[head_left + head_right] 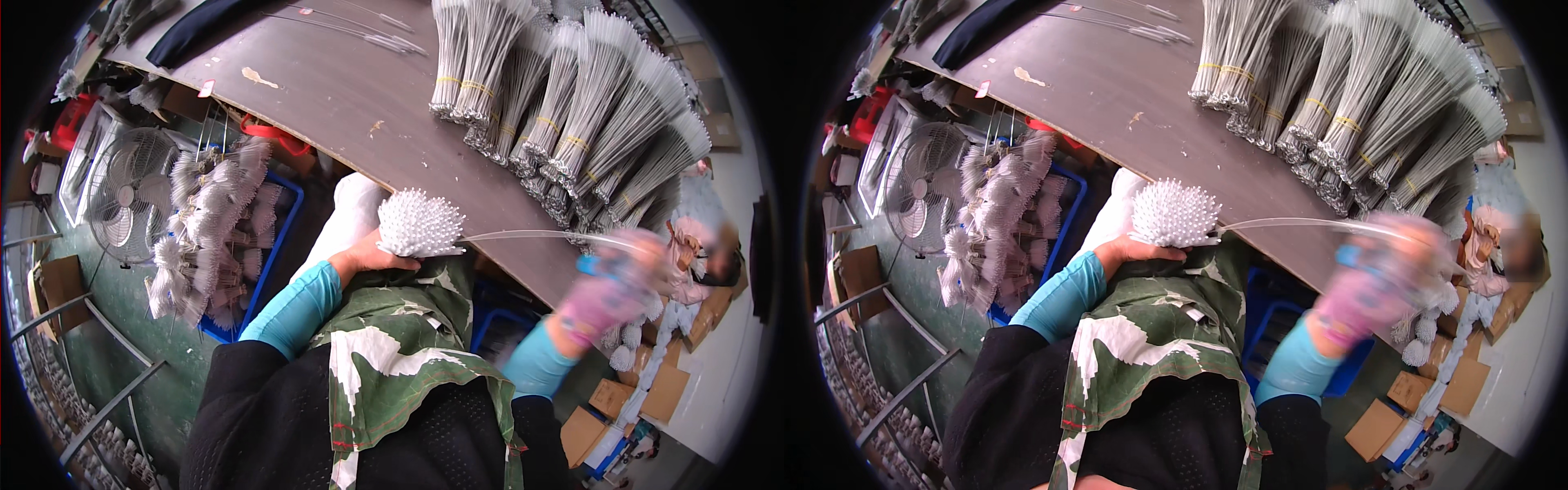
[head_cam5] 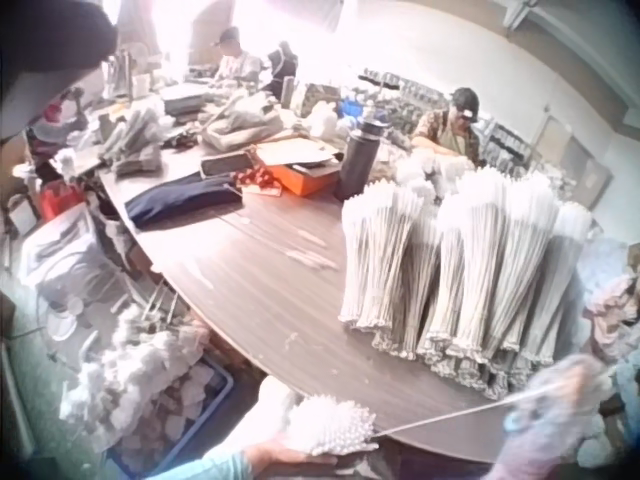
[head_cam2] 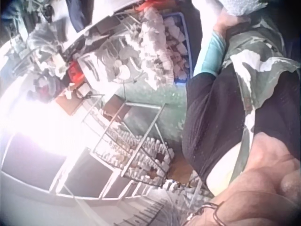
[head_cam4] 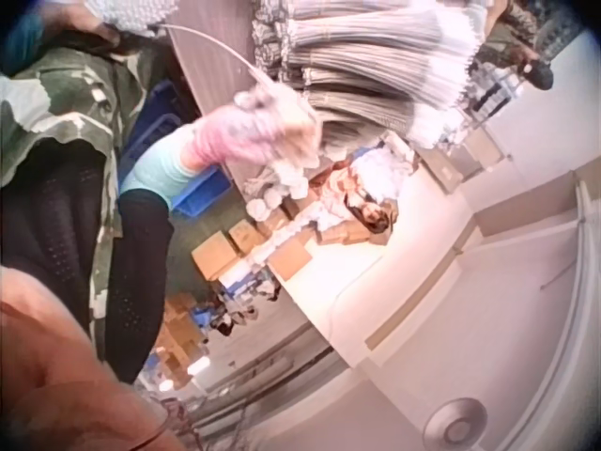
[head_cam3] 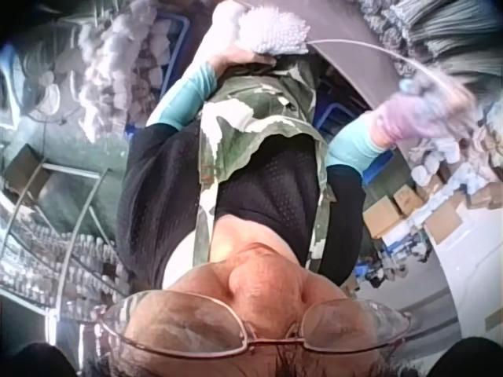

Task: The recorder is assembling and trimming white brush-like objects, using wire and scissors.

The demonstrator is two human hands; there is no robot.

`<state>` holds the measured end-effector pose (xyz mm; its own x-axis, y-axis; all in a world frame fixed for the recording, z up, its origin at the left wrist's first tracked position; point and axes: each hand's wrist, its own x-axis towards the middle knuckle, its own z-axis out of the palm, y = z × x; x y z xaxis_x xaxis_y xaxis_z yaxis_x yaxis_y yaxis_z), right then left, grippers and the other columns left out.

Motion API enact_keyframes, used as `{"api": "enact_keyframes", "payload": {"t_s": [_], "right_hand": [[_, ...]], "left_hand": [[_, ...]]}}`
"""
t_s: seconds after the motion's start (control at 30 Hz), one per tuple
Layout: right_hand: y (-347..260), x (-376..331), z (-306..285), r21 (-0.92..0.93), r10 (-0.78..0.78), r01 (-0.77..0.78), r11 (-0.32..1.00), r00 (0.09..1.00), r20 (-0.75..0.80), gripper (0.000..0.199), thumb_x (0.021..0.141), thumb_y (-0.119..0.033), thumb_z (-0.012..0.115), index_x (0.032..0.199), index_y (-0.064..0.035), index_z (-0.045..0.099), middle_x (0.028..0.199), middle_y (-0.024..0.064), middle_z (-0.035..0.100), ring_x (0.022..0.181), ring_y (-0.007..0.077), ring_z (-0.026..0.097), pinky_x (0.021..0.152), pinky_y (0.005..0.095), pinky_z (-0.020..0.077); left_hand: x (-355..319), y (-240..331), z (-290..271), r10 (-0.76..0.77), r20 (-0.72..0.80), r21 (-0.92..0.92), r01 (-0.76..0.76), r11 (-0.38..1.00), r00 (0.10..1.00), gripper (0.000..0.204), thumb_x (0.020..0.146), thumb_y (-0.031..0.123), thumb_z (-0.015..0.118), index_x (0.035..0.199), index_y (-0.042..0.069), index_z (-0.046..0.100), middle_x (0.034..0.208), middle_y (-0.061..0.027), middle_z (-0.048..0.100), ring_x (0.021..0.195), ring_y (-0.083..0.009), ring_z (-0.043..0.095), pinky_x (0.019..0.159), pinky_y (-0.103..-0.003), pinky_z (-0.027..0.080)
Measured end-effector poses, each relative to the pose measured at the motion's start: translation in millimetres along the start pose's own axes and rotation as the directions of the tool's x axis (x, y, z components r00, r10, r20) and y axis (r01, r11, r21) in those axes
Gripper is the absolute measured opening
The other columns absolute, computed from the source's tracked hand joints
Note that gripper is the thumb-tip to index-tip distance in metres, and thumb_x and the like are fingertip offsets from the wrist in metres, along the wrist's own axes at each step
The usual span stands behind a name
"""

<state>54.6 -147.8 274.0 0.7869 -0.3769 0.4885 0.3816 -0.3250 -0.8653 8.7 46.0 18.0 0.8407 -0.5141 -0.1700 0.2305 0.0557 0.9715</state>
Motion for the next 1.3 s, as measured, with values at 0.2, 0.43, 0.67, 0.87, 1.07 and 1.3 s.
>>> {"api": "enact_keyframes", "payload": {"t_s": [0.2,0.43,0.67,0.87,1.07,1.3], "right_hand": [[-15.1,62.6,2.7,0.476,0.159,-0.211,0.854,0.976,0.147,0.023,0.086,-0.026,0.056,0.093,-0.0046,0.053,0.077,0.004,0.049,0.059,0.0097,0.043,0.037,0.0197,0.029],[59.6,35.5,218.0,0.438,0.533,-0.755,0.489,0.655,0.535,0.008,0.086,-0.003,0.049,0.084,0.0017,0.055,0.072,0.0127,0.062,0.056,0.0151,0.055,0.043,0.0226,0.0392],[87.4,33.5,263.4,0.248,0.745,-0.867,0.431,0.498,0.445,0.014,0.091,-0.007,0.041,0.086,0.0022,0.051,0.075,0.0157,0.063,0.049,0.0154,0.054,0.04,0.0232,0.0393],[52.9,31.7,160.3,0.081,0.28,-0.612,0.786,0.47,0.837,0.02,0.093,-0.017,0.049,0.106,-0.0033,0.056,0.082,0.0099,0.064,0.055,0.01,0.055,0.045,0.0194,0.0412],[79.9,-5.8,44.6,-0.382,0.526,-0.418,0.824,0.316,0.79,0.036,0.082,-0.015,0.066,0.114,-0.002,0.055,0.093,0.0042,0.061,0.066,0.0045,0.051,0.055,0.0181,0.0411],[94.0,-62.0,-9.6,-0.151,0.368,-0.601,0.785,0.256,0.894,0.104,0.057,-0.013,0.085,0.141,-0.0045,0.023,0.134,0.0091,0.04,0.104,0.0148,0.048,0.084,0.0293,0.0432]], "left_hand": [[15.3,-22.3,11.9,0.314,0.006,0.284,-0.303,0.91,0.949,0.06,0.066,0.021,0.076,0.12,0.007,0.054,0.126,-0.0122,0.051,0.12,-0.0276,0.043,0.105,-0.036,0.029],[9.8,-15.8,6.9,0.359,0.036,0.256,-0.356,0.899,0.933,0.061,0.069,0.017,0.073,0.125,0.008,0.05,0.131,-0.0117,0.046,0.126,-0.0282,0.037,0.108,-0.036,0.024],[9.7,-16.9,2.4,0.348,-0.001,0.107,-0.346,0.932,0.937,0.058,0.073,0.012,0.071,0.126,0.008,0.049,0.131,-0.0093,0.048,0.123,-0.0232,0.041,0.105,-0.034,0.029],[11.8,-20.3,4.3,0.335,0.008,0.097,-0.334,0.937,0.942,0.058,0.07,0.01,0.073,0.123,0.008,0.051,0.126,-0.008,0.052,0.119,-0.0214,0.044,0.103,-0.034,0.031],[10.6,-13.4,6.7,0.336,0.014,0.167,-0.334,0.928,0.942,0.052,0.077,0.032,0.07,0.12,0.008,0.054,0.124,-0.0117,0.052,0.117,-0.0293,0.044,0.102,-0.039,0.03],[17.3,10.8,4.0,0.042,0.108,0.056,-0.048,0.997,0.993,0.062,0.06,0.011,0.079,0.117,0.003,0.054,0.115,-0.0102,0.058,0.108,-0.0218,0.051,0.097,-0.033,0.037]]}}
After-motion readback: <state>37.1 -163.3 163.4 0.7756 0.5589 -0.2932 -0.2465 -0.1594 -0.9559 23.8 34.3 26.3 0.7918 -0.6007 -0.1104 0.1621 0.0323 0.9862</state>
